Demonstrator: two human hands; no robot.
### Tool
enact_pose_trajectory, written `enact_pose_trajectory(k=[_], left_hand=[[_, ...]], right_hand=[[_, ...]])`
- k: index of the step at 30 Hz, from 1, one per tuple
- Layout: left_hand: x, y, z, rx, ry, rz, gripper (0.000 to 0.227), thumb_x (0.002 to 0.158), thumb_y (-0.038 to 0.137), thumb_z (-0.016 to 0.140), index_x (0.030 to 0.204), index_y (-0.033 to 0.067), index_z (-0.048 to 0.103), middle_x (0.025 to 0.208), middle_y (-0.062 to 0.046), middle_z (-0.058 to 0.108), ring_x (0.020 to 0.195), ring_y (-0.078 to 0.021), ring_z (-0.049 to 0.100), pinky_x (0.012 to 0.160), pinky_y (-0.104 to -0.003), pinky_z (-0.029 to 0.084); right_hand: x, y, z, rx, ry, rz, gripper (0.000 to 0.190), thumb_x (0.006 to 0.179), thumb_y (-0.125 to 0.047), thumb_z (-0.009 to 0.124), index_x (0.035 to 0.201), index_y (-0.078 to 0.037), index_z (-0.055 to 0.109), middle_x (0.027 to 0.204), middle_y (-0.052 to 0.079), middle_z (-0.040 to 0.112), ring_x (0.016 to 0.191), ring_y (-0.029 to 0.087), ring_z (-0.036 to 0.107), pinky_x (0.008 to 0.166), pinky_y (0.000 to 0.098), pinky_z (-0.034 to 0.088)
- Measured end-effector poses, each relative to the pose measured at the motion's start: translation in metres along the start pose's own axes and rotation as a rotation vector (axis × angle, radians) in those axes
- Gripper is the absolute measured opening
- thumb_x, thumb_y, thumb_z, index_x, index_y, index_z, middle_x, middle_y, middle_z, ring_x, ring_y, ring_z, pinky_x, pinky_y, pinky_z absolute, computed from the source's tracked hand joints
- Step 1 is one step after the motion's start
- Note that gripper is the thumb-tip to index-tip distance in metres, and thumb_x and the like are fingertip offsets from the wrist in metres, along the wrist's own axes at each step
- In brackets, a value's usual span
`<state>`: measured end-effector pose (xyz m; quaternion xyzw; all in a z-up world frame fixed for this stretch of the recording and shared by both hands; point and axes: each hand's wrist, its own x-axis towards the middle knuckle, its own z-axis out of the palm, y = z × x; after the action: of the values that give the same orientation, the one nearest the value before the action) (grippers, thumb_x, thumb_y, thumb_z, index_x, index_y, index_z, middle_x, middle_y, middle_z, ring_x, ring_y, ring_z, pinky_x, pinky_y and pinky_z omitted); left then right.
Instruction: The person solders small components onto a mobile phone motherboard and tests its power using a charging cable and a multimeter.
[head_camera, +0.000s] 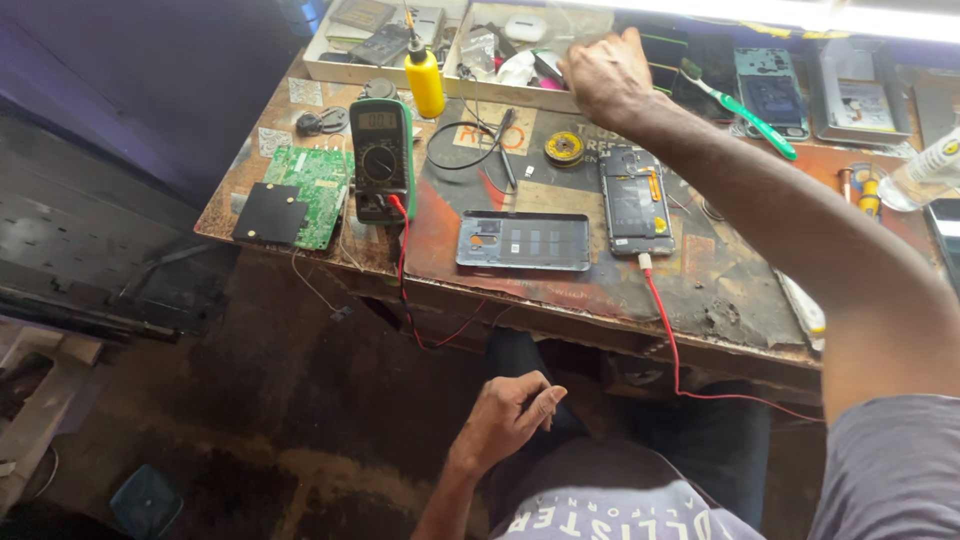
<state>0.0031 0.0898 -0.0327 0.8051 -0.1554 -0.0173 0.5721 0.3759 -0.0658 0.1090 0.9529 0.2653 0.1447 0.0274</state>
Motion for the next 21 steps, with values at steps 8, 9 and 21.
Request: enact_pose_trajectory(k=[8, 9, 21], left_hand=[[0.016, 0.038, 0.007, -0.231, 0.045, 0.208, 0.026, 0.099, 0.025, 0.07, 0.096, 0.0015, 0.06, 0.074, -0.006, 0.07, 0.066, -0.0167, 0.072, 0.063, -0.03, 0.058], [0.018, 0.046, 0.006, -0.238, -0.009, 0.33, 0.025, 0.104, 0.026, 0.067, 0.097, 0.0037, 0.062, 0.077, -0.004, 0.07, 0.07, -0.0177, 0.073, 0.072, -0.032, 0.06], [0.038, 0.144, 0.083, -0.609, -1.286, 0.667, 0.07, 0.109, 0.065, 0.033, 0.139, 0.0055, 0.054, 0.134, -0.014, 0.061, 0.125, -0.0243, 0.056, 0.111, -0.035, 0.046]], right_hand=[[-0.109, 0.04, -0.05, -0.089, 0.175, -0.278, 0.011, 0.096, -0.009, 0.059, 0.099, -0.002, 0.067, 0.092, 0.017, 0.07, 0.092, 0.034, 0.066, 0.089, 0.048, 0.053], [-0.128, 0.041, -0.062, -0.053, 0.156, -0.245, 0.011, 0.097, -0.008, 0.06, 0.103, -0.004, 0.069, 0.093, 0.015, 0.071, 0.092, 0.034, 0.068, 0.084, 0.0483, 0.054], [-0.305, 0.065, -0.096, 0.071, 0.333, -0.013, 0.015, 0.1, -0.014, 0.07, 0.103, 0.0, 0.074, 0.091, 0.015, 0.074, 0.082, 0.032, 0.069, 0.08, 0.046, 0.054]])
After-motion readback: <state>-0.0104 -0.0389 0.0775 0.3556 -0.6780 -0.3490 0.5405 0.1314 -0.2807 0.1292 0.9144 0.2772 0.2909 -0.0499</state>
